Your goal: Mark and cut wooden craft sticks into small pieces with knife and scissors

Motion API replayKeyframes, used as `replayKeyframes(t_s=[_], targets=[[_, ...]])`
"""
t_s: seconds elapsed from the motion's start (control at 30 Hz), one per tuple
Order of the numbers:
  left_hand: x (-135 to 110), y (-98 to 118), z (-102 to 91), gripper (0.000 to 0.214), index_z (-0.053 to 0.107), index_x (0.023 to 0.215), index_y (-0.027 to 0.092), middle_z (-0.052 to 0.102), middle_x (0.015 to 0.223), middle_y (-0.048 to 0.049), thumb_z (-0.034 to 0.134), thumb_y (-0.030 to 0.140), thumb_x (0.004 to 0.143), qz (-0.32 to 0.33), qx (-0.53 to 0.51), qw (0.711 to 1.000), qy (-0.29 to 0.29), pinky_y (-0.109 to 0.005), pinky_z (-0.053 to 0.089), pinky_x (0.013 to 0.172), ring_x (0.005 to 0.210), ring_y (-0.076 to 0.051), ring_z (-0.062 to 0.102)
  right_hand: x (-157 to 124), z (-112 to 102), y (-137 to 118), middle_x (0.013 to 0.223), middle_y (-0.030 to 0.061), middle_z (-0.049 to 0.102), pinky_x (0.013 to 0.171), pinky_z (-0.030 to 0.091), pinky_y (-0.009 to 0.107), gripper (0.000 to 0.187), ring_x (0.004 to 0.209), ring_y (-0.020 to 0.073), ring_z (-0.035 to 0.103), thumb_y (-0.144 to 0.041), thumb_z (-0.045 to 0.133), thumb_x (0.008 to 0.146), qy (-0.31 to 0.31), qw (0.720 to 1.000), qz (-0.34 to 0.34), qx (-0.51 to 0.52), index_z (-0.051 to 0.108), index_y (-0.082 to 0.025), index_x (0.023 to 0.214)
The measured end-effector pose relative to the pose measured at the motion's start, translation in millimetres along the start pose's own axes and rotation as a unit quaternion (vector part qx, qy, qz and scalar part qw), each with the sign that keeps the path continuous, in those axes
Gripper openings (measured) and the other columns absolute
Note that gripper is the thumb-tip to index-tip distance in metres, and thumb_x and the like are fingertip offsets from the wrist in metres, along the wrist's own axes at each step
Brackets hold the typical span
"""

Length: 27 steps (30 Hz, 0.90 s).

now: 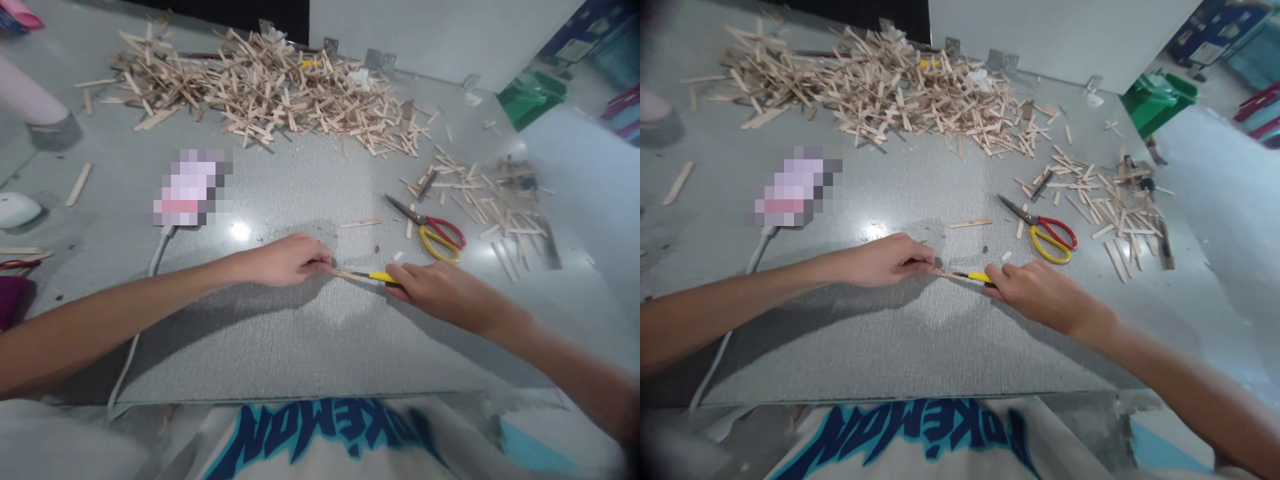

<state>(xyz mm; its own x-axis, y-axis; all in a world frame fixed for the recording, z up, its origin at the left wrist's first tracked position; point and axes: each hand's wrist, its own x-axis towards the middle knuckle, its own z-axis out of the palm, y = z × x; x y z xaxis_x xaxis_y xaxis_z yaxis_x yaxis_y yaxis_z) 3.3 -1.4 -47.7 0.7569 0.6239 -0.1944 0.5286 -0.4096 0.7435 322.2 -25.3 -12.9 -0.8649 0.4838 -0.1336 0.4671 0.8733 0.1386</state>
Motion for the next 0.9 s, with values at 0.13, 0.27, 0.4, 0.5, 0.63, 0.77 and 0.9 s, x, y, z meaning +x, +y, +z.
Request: replayKeyframes(t_s=[0.13,0.27,0.4,0.5,0.63,0.77,0.9], targets=[[1.2,-3.7,3.9,0.025,0.066,0.084,0.018,0.060,0.067,0.0003,0.051,0.024,0.103,0.003,0.015,1.000,0.013,-0.028,0.029,0.059,0.055,-0.013,0.047,0.7,16.1,0.6,0.072,0.0034,0.066,0.053,0.016,0.035,0.049,0.048,0.0144,0.052,-0.038,0.024,0.122,0.026,1.000,-0.009,0.004,0.061,-0.015,0.100],[1.6,-2.4,5.4,0.025,0.064,0.081,0.018,0.058,0.065,0.0006,0.051,0.024,0.102,0.004,0.023,1.000,0.022,-0.029,0.028,0.060,0.055,-0.013,0.045,-0.3,5.5,-12.0,0.068,0.0033,0.065,0.053,0.015,0.036,0.046,0.047,0.0158,0.053,-0.035,0.026,0.121,0.022,0.999,0.003,-0.033,0.061,-0.015,0.100],[-0.6,1.4,5.0,0.027,0.060,0.078,0.020,0.054,0.062,0.0017,0.049,0.026,0.102,0.012,0.019,0.999,0.028,-0.031,0.028,0.060,0.054,-0.014,0.041,4.0,-21.0,-20.7,0.067,0.0044,0.065,0.056,0.014,0.038,0.032,0.049,0.0183,0.055,-0.025,0.037,0.118,-0.016,0.998,0.018,-0.066,0.061,-0.017,0.099],[-1.4,2.7,5.2,0.026,0.059,0.078,0.020,0.054,0.063,0.0016,0.049,0.025,0.101,0.009,0.021,0.999,0.031,-0.031,0.028,0.061,0.055,-0.014,0.041,9.2,-15.6,-8.0,0.068,0.0035,0.067,0.056,0.016,0.037,0.037,0.049,0.0172,0.055,-0.032,0.033,0.120,-0.025,0.999,-0.002,-0.026,0.060,-0.017,0.100],[0.0,2.3,7.1,0.025,0.058,0.078,0.020,0.052,0.063,0.0020,0.049,0.025,0.101,-0.001,0.038,0.999,0.028,-0.031,0.027,0.062,0.055,-0.014,0.041,9.7,-7.1,-4.5,0.070,0.0036,0.069,0.054,0.017,0.035,0.040,0.048,0.0180,0.055,-0.037,0.033,0.120,-0.040,0.999,0.002,-0.018,0.061,-0.016,0.102],[-0.4,0.8,8.4,0.029,0.052,0.077,0.021,0.049,0.062,0.0024,0.044,0.027,0.104,0.017,0.035,0.999,0.029,-0.032,0.027,0.062,0.055,-0.014,0.040,7.0,-28.4,-30.5,0.074,0.0069,0.069,0.054,0.018,0.038,0.022,0.050,0.0191,0.056,-0.012,0.044,0.111,-0.052,0.994,0.031,-0.095,0.065,-0.015,0.104],[-0.9,-1.2,8.3,0.031,0.048,0.076,0.022,0.049,0.062,0.0016,0.042,0.028,0.105,0.014,0.044,0.998,0.031,-0.033,0.027,0.060,0.055,-0.015,0.041,10.5,-25.2,-25.2,0.071,0.0060,0.067,0.055,0.016,0.038,0.028,0.051,0.0191,0.056,-0.018,0.041,0.115,-0.039,0.996,0.009,-0.075,0.064,-0.016,0.099]])
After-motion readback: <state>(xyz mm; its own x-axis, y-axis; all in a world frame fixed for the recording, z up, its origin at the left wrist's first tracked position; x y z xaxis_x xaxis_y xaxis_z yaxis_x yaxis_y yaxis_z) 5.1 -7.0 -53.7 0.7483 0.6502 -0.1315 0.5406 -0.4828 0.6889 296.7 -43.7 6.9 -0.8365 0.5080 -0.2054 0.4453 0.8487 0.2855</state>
